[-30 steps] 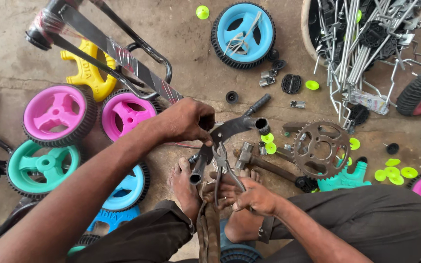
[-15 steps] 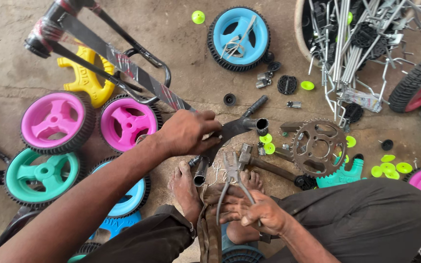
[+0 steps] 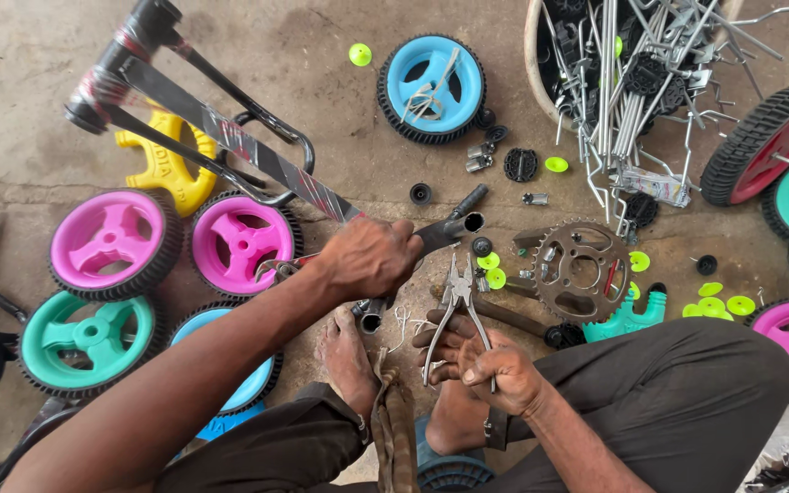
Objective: The person assembles a scooter by attaching a pink wheel to the frame using pliers and a hammer. They secure the wheel axle, insert a metal pin, and hammer it into place to complete the assembly.
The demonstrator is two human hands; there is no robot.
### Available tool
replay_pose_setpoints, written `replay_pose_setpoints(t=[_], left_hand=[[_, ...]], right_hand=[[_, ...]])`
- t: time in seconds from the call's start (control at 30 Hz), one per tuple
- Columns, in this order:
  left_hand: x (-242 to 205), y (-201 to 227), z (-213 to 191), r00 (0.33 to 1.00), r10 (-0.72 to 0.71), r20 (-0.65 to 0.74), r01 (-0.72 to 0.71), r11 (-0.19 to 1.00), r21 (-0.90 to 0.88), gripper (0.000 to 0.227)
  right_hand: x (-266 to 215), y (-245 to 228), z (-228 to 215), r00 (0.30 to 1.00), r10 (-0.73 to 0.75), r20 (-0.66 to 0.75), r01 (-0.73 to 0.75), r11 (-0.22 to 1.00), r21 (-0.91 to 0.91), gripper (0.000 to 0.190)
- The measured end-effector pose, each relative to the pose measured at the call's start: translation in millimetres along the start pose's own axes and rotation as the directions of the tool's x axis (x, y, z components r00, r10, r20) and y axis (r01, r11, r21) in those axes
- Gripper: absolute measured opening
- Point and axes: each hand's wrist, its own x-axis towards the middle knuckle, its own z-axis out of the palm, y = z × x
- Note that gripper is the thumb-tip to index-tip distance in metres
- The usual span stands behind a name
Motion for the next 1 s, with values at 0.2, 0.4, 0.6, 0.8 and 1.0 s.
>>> replay_pose_setpoints(t=[0.2, 0.4, 0.6, 0.8, 1.0], left_hand=[[-3.3, 13.0, 21.2, 0.967, -0.187, -0.171, 0.155, 0.970, -0.187, 0.027], [-11.5, -5.9, 10.9, 0.946, -0.319, -0.062, 0.282, 0.899, -0.335, 0.032], [-24.4, -38.9, -13.8, 0.955, -0.189, -0.229, 0.062, 0.882, -0.468, 0.021], [-18.0, -33.9, -22.9, 0.988, -0.156, -0.020, 0.136, 0.911, -0.390, 0.032], [-17.0, -29.3, -23.5, 0.984, -0.172, -0.047, 0.142, 0.917, -0.372, 0.034]], right_hand=[[8.4, 8.4, 4.6, 0.997, 0.079, 0.017, -0.078, 0.996, -0.044, 0.091], [9.6, 7.7, 9.8, 0.989, 0.122, 0.087, -0.119, 0.992, -0.047, 0.089], [21.3, 10.3, 16.3, 0.973, 0.184, 0.138, -0.184, 0.983, -0.007, 0.088], [40.1, -3.4, 16.8, 0.965, 0.166, 0.201, -0.173, 0.985, 0.013, 0.088], [40.2, -17.7, 7.4, 0.952, 0.258, 0.165, -0.273, 0.959, 0.077, 0.078]])
